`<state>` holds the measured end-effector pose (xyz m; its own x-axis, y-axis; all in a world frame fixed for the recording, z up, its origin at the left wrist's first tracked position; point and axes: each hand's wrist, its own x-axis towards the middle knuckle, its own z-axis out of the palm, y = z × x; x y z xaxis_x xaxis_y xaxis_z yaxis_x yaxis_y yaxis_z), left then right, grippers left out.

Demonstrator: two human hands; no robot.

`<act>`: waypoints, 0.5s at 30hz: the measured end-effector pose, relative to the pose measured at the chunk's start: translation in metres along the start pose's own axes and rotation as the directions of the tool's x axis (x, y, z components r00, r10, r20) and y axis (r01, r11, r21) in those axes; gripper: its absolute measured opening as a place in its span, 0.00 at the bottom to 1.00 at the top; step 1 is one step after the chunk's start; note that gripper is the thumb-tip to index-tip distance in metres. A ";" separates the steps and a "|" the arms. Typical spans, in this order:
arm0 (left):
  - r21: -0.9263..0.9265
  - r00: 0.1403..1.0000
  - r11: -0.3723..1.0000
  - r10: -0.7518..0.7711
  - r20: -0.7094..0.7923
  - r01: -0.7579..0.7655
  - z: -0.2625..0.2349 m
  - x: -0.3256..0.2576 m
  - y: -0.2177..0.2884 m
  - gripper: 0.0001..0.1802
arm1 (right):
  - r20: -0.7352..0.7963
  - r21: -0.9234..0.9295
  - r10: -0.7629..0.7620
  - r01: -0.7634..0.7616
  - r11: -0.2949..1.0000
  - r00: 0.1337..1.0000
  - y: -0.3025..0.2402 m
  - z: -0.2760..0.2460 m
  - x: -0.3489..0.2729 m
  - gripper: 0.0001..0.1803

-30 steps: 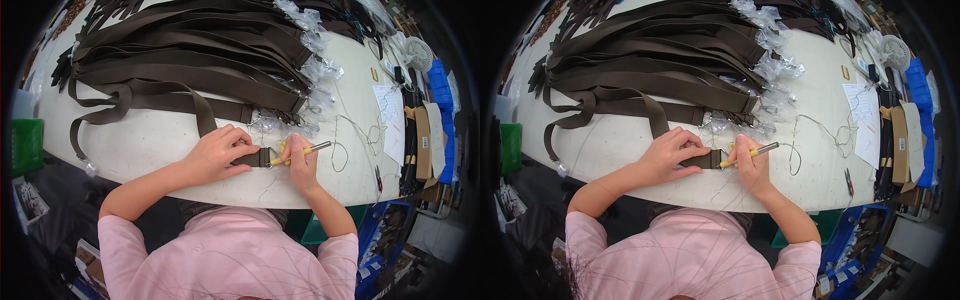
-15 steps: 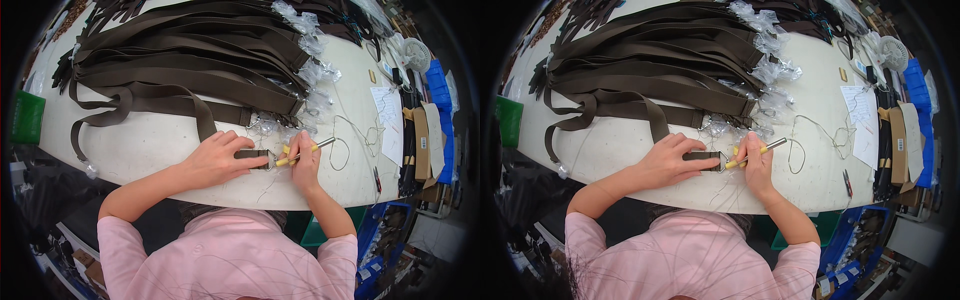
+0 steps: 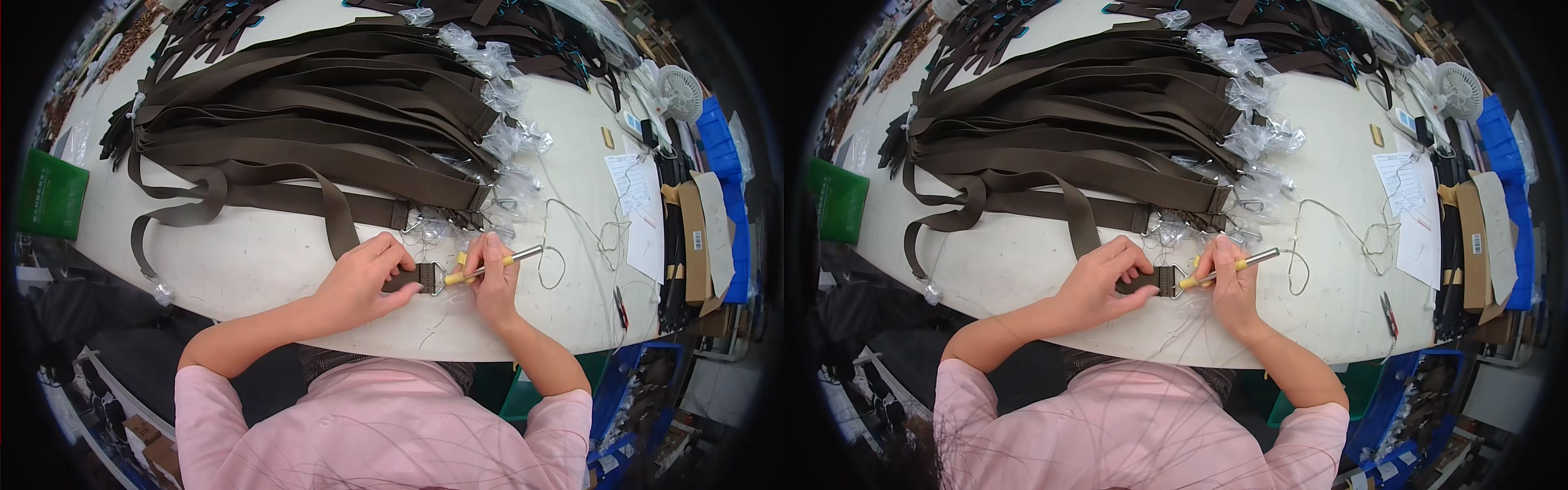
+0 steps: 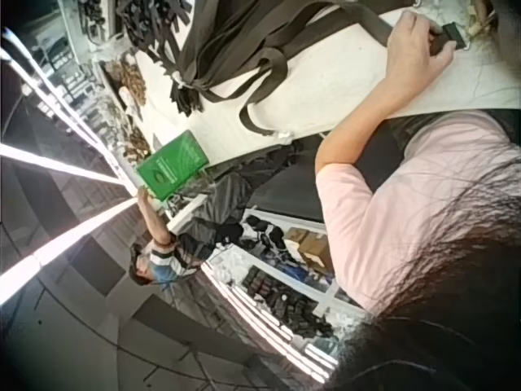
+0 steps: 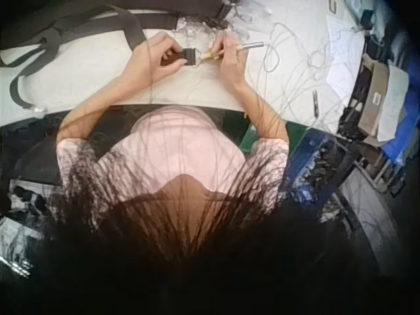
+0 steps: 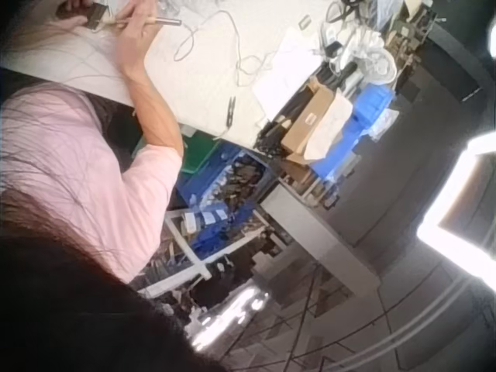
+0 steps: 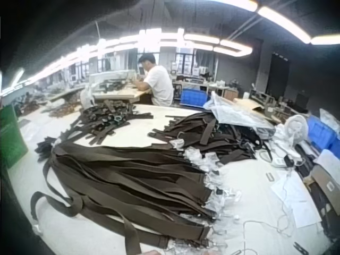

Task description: The person uses a yellow-handled awl to stitch metal buckles onto the ends of long olive-green fabric straps. They repeatedly pierce the fabric and buckle, pull the thread through, and tighten the stitches to secure the hardware. The task is performed at a white workbench in a factory setting.

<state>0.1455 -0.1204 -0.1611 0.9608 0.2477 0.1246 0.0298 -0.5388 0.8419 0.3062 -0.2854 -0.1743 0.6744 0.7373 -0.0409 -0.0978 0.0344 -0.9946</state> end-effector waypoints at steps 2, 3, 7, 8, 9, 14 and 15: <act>0.167 0.998 0.985 0.049 -0.025 -0.045 0.007 0.005 0.005 0.14 | 0.008 0.018 -0.019 0.019 1.000 1.000 -0.005 0.000 -0.004 0.30; 0.254 0.996 0.965 0.077 -0.034 -0.066 0.010 0.008 0.008 0.14 | 0.011 0.031 -0.032 0.032 0.999 0.999 -0.006 0.000 -0.004 0.29; 0.200 0.998 0.979 0.052 -0.043 -0.042 0.015 0.011 -0.001 0.11 | 0.067 -0.142 -0.024 0.033 0.989 0.997 -0.002 0.004 0.000 0.26; 0.159 0.999 0.987 0.020 -0.032 -0.015 0.015 0.011 -0.003 0.10 | 0.073 -0.174 -0.036 0.048 0.984 0.997 -0.002 0.005 0.002 0.26; 0.114 1.000 0.993 -0.012 -0.020 0.014 0.013 0.013 -0.002 0.10 | 0.080 -0.208 -0.044 0.060 0.976 0.996 -0.003 0.006 0.003 0.27; 0.091 0.998 0.994 -0.065 0.017 0.064 0.007 0.018 0.005 0.09 | -0.003 -0.051 0.046 -0.046 0.998 0.999 -0.002 0.008 0.002 0.25; 0.199 1.000 0.980 -0.012 -0.012 0.014 0.011 0.018 0.011 0.09 | -0.014 -0.011 0.060 -0.060 0.998 0.998 -0.001 0.007 0.002 0.25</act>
<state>0.1662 -0.1307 -0.1548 0.9571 0.2636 0.1203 0.0979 -0.6849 0.7221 0.3030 -0.2794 -0.1724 0.6778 0.7282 -0.1019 -0.1303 -0.0175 -0.9913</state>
